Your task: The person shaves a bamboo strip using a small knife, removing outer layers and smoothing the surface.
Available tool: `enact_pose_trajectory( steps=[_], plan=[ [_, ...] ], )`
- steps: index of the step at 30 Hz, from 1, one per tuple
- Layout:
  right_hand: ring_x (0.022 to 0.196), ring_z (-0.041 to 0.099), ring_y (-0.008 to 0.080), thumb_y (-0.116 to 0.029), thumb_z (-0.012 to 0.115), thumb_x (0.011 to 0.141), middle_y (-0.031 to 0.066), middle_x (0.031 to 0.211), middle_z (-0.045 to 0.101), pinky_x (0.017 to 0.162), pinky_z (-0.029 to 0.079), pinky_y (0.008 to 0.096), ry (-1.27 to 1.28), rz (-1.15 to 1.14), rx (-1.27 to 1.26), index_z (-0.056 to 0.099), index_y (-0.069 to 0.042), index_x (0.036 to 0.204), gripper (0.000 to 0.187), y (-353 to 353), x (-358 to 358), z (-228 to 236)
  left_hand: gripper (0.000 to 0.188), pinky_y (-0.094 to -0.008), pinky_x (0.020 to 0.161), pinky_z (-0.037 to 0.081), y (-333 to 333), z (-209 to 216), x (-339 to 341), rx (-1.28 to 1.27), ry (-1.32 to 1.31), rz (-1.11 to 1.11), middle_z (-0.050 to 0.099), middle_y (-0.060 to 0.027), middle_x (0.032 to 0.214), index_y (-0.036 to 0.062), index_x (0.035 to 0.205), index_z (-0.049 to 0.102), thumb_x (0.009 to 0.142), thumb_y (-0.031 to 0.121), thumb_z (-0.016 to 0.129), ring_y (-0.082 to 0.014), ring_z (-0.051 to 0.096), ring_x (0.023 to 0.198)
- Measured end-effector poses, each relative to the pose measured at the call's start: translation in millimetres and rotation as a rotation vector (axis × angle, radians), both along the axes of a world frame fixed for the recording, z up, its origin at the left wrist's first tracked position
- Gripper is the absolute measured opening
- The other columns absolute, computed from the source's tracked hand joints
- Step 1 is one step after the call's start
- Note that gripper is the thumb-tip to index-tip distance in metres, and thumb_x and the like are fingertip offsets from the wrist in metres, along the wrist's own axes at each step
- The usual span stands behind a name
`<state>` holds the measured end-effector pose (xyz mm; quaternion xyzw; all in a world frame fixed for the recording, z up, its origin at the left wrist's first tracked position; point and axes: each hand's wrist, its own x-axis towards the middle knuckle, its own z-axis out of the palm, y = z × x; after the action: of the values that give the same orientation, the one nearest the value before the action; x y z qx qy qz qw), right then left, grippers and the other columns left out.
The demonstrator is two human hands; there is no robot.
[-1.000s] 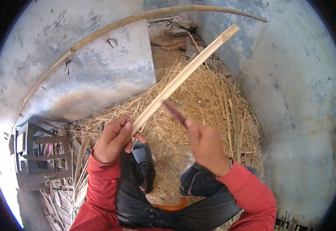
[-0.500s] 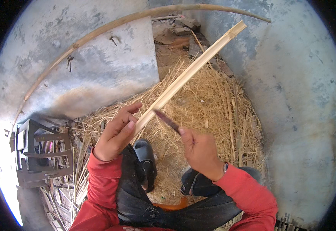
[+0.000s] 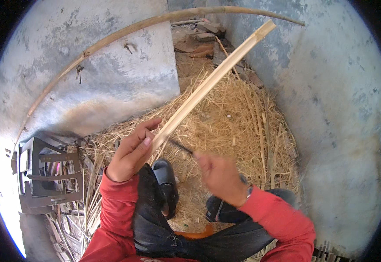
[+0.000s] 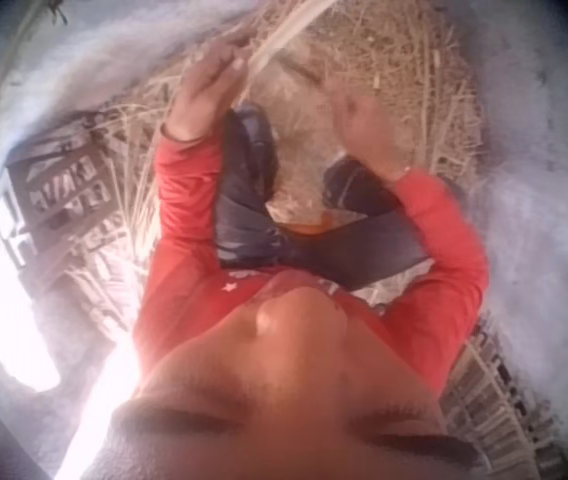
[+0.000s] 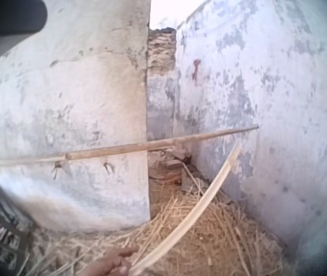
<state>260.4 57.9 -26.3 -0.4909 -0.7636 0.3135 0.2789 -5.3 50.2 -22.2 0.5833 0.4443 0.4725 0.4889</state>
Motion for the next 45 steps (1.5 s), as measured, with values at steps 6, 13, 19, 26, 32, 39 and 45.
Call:
enact_pose_trajectory(
  steps=[6,13,19,26,32,39,45],
  plan=[
    [0.057,0.06,0.0254,-0.023,0.057,0.107,0.0171,0.066,0.059,0.053,0.045,0.0361,0.181,0.113,0.143,0.071,-0.002,0.09,0.03,-13.4,-8.1,-27.8,0.024,-0.0382,0.112,0.03,0.5,-2.5,4.2,-0.025,-0.07,0.022,0.051,-0.0237,0.146,0.0009,0.092,0.06,0.107,0.016,0.051,-0.0254,0.045,0.137],
    [0.063,0.045,0.0,-0.023,0.07,0.102,-0.0073,0.069,0.056,0.053,0.033,0.0236,0.786,-0.164,-0.305,0.071,-0.004,0.086,0.025,22.5,-2.5,16.8,0.022,-0.0397,0.112,0.036,-1.5,7.7,14.3,0.064,0.129,-0.021,0.053,-0.022,0.147,0.0005,0.095,0.062,0.106,0.019,0.058,-0.0264,0.052,0.133],
    [0.059,0.041,0.0007,-0.022,0.076,0.098,-0.0095,0.065,0.053,0.052,0.03,0.0253,0.597,-0.174,-0.195,0.069,-0.004,0.079,0.028,30.7,3.6,31.8,0.013,-0.0387,0.101,0.049,-5.6,12.6,36.6,0.207,0.312,-0.015,0.068,-0.0202,0.127,-0.001,0.091,0.065,0.096,0.008,0.072,-0.0292,0.067,0.116],
    [0.054,0.038,0.0009,-0.023,0.079,0.095,-0.0094,0.061,0.049,0.049,0.028,0.0249,0.674,-0.368,-0.142,0.068,-0.006,0.077,0.028,47.9,29.4,37.5,0.015,-0.0342,0.084,0.053,-6.7,23.0,17.1,0.057,0.405,-0.169,0.075,-0.0147,0.098,-0.0005,0.092,0.068,0.098,0.012,0.07,-0.0229,0.072,0.091],
    [0.046,0.038,0.0019,-0.024,0.08,0.095,-0.0089,0.058,0.045,0.042,0.024,0.0255,0.754,-0.465,-0.145,0.065,-0.01,0.078,0.026,62.8,52.5,35.5,0.019,-0.0305,0.063,0.051,-15.8,19.8,11.0,-0.158,0.291,-0.228,0.07,-0.0069,0.072,0.0018,0.096,0.067,0.105,0.018,0.063,-0.0148,0.068,0.066],
    [0.044,0.031,0.0018,-0.026,0.08,0.094,-0.0104,0.059,0.038,0.041,0.022,0.0243,0.937,-0.639,-0.025,0.058,-0.013,0.083,0.027,88.9,83.2,45.2,0.018,-0.0283,0.061,0.052,-15.2,21.4,2.7,-0.169,0.464,-0.25,0.068,-0.0051,0.073,-0.0009,0.103,0.067,0.104,0.017,0.066,-0.0112,0.067,0.065],
    [0.044,0.031,0.0021,-0.028,0.078,0.095,-0.0103,0.059,0.037,0.04,0.022,0.0244,0.975,-0.715,0.086,0.058,-0.014,0.085,0.026,103.8,119.2,37.6,0.019,-0.027,0.062,0.053,-16.1,25.6,0.8,-0.209,0.472,-0.336,0.071,-0.0052,0.076,-0.0012,0.108,0.068,0.1,0.016,0.072,-0.011,0.067,0.066]
  ],
)
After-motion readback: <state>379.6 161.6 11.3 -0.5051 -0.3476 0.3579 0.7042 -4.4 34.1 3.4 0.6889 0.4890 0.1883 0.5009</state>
